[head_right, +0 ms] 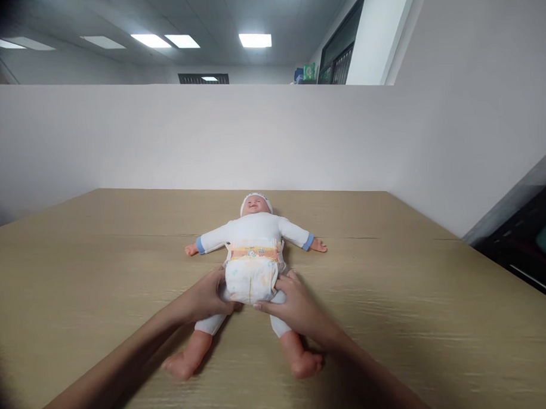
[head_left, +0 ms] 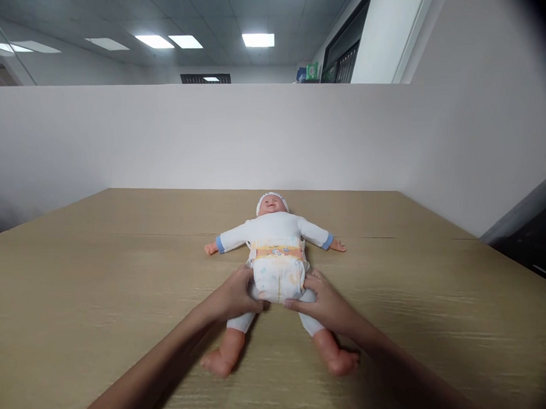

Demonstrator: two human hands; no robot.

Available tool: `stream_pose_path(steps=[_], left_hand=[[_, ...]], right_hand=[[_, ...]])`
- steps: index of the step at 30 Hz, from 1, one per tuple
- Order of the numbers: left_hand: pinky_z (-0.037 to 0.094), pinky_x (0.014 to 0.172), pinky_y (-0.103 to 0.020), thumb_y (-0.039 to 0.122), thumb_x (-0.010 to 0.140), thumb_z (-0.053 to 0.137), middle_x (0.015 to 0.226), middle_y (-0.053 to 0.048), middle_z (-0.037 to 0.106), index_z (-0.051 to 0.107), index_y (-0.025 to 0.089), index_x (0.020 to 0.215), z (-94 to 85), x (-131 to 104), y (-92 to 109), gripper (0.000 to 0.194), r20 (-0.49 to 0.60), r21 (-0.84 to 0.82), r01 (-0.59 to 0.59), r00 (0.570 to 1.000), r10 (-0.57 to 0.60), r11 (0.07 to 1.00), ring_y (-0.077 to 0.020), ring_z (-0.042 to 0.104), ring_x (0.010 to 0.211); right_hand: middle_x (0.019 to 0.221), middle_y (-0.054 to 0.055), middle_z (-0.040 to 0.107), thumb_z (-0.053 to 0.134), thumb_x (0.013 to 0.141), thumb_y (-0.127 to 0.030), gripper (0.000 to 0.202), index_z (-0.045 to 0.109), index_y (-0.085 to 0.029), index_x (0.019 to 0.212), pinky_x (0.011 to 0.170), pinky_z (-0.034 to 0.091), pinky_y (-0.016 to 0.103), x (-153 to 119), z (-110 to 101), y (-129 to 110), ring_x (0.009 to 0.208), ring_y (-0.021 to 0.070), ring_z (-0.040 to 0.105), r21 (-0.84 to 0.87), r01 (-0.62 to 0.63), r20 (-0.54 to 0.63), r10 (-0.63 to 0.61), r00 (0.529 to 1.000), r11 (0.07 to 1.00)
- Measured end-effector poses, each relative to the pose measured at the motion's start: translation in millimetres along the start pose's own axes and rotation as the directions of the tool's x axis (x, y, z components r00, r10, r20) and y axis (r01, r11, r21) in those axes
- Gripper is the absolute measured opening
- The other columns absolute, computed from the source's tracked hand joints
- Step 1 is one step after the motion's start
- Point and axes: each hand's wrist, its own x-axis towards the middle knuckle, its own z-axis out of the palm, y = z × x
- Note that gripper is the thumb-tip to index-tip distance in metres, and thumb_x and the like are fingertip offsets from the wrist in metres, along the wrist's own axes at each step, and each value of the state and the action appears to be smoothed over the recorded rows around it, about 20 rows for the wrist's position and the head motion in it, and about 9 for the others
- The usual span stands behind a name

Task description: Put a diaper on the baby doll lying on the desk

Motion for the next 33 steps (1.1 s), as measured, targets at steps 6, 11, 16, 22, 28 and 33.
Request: stream_pose_path(steps=[6, 11, 16, 22, 28, 33], left_hand=[[0.05, 0.094, -0.045, 0.019, 0.064, 0.073, 0.11, -0.009, 0.071, 0.073, 0.017, 0.101, -3.9, -3.8, 6.3, 0.037, 0.021, 0.15, 0.058, 0.998, -0.062, 0.987, -0.0332, 0.062, 0.104], [0.05, 0.098, -0.046, 0.022, 0.065, 0.076, 0.116, -0.01, 0.07, 0.074, 0.017, 0.106, -6.2, -2.2, -3.5, 0.041, 0.039, 0.09, 0.034, 0.999, -0.038, 0.995, -0.0338, 0.062, 0.108], [0.053, 0.099, -0.04, 0.025, 0.074, 0.078, 0.117, -0.006, 0.074, 0.074, 0.019, 0.111, -11.7, -0.1, -14.5, 0.038, 0.121, -0.141, -0.061, 0.99, 0.079, 0.988, -0.03, 0.065, 0.111], [0.05, 0.11, -0.044, 0.033, 0.079, 0.084, 0.132, -0.007, 0.072, 0.069, 0.021, 0.128, -17.8, 2.2, -24.9, 0.053, 0.232, -0.334, -0.03, 0.966, 0.113, 0.942, -0.0308, 0.063, 0.125], [0.04, 0.12, -0.048, 0.041, 0.087, 0.08, 0.147, -0.007, 0.064, 0.066, 0.025, 0.136, -20.6, 4.8, -34.3, 0.053, 0.24, -0.347, -0.103, 0.951, 0.195, 0.932, -0.0312, 0.056, 0.138], [0.042, 0.118, -0.047, 0.043, 0.089, 0.078, 0.145, -0.008, 0.065, 0.066, 0.024, 0.136, -21.5, 6.6, -36.7, 0.052, 0.258, -0.366, -0.102, 0.944, 0.206, 0.925, -0.0316, 0.058, 0.135]], right_hand=[[0.121, 0.006, 0.076, 0.085, 0.082, -0.041, 0.032, 0.083, -0.029, 0.111, 0.104, 0.048, 0.049, 0.5, -4.4, 5.0, 0.117, 0.0342, 0.06, -0.046, 0.059, 0.055, -0.056, 0.997, 0.997], [0.126, 0.008, 0.072, 0.087, 0.079, -0.043, 0.037, 0.082, -0.028, 0.113, 0.105, 0.05, 0.047, 4.4, -3.8, 18.6, 0.117, 0.0321, 0.064, 0.078, 0.067, 0.031, -0.07, 0.997, 0.995], [0.134, 0.007, 0.069, 0.086, 0.082, -0.044, 0.042, 0.08, -0.031, 0.121, 0.111, 0.048, 0.047, 6.5, -5.8, 25.1, 0.122, 0.0314, 0.064, 0.141, 0.11, 0.058, -0.119, 0.991, 0.984], [0.135, 0.007, 0.068, 0.084, 0.084, -0.046, 0.04, 0.08, -0.03, 0.121, 0.113, 0.047, 0.047, 8.3, -9.4, 26.9, 0.125, 0.0317, 0.062, 0.175, 0.121, 0.077, -0.136, 0.988, 0.977], [0.134, 0.008, 0.068, 0.082, 0.086, -0.045, 0.034, 0.081, -0.028, 0.116, 0.117, 0.043, 0.048, 9.8, -9.9, 26.7, 0.129, 0.0319, 0.06, 0.221, 0.14, 0.077, -0.161, 0.984, 0.965], [0.137, 0.008, 0.066, 0.082, 0.086, -0.044, 0.038, 0.079, -0.027, 0.12, 0.116, 0.044, 0.049, 8.7, -10.5, 27.6, 0.129, 0.032, 0.06, 0.256, 0.141, 0.073, -0.164, 0.984, 0.956]])
